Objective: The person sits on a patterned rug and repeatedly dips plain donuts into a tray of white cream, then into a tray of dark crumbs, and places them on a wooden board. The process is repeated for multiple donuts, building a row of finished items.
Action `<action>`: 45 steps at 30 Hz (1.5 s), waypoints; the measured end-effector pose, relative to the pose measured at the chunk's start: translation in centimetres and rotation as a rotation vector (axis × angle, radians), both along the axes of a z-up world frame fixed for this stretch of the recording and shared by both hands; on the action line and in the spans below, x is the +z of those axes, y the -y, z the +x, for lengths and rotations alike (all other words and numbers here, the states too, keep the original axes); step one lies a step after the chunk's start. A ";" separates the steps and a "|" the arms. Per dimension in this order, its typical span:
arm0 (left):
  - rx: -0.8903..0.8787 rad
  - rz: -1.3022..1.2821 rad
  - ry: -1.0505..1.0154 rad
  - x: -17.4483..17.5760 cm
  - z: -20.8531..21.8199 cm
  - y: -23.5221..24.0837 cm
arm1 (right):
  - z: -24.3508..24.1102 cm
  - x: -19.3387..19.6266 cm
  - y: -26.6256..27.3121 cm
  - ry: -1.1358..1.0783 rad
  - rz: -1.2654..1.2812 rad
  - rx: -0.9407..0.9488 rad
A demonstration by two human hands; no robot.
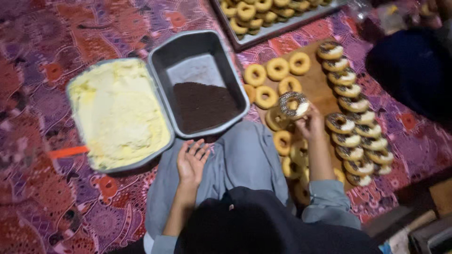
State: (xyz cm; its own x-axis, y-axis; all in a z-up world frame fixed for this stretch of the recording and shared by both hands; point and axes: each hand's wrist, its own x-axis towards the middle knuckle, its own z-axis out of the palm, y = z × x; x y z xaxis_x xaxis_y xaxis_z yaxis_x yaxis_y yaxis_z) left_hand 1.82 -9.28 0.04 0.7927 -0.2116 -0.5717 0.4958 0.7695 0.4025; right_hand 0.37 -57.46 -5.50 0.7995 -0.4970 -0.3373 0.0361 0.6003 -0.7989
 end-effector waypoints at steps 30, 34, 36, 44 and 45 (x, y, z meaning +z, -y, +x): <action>-0.045 0.105 0.037 0.3 -1.8 7.1 | -2.9 6.5 8.6 -1.182 -1.403 0.250; -0.020 0.116 0.025 -0.2 -1.1 6.5 | -0.3 3.8 10.1 -0.996 -1.458 0.098; -0.020 0.126 0.039 -0.6 -0.9 6.7 | 3.5 0.9 10.9 -0.717 -1.460 -0.030; 0.081 0.129 0.062 -1.4 0.5 6.4 | 21.4 -5.8 10.8 -0.738 -1.343 0.110; 0.099 0.136 0.055 -1.4 0.8 6.2 | 22.4 -5.9 10.4 -0.611 -1.245 -0.063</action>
State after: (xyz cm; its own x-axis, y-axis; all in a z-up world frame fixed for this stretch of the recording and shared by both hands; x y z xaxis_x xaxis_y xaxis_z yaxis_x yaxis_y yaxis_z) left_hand 2.59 -15.53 -1.33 0.8368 -0.0547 -0.5448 0.3946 0.7499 0.5310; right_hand 22.73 -67.83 -11.44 0.6527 -0.7548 0.0654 -0.5091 -0.5009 -0.6999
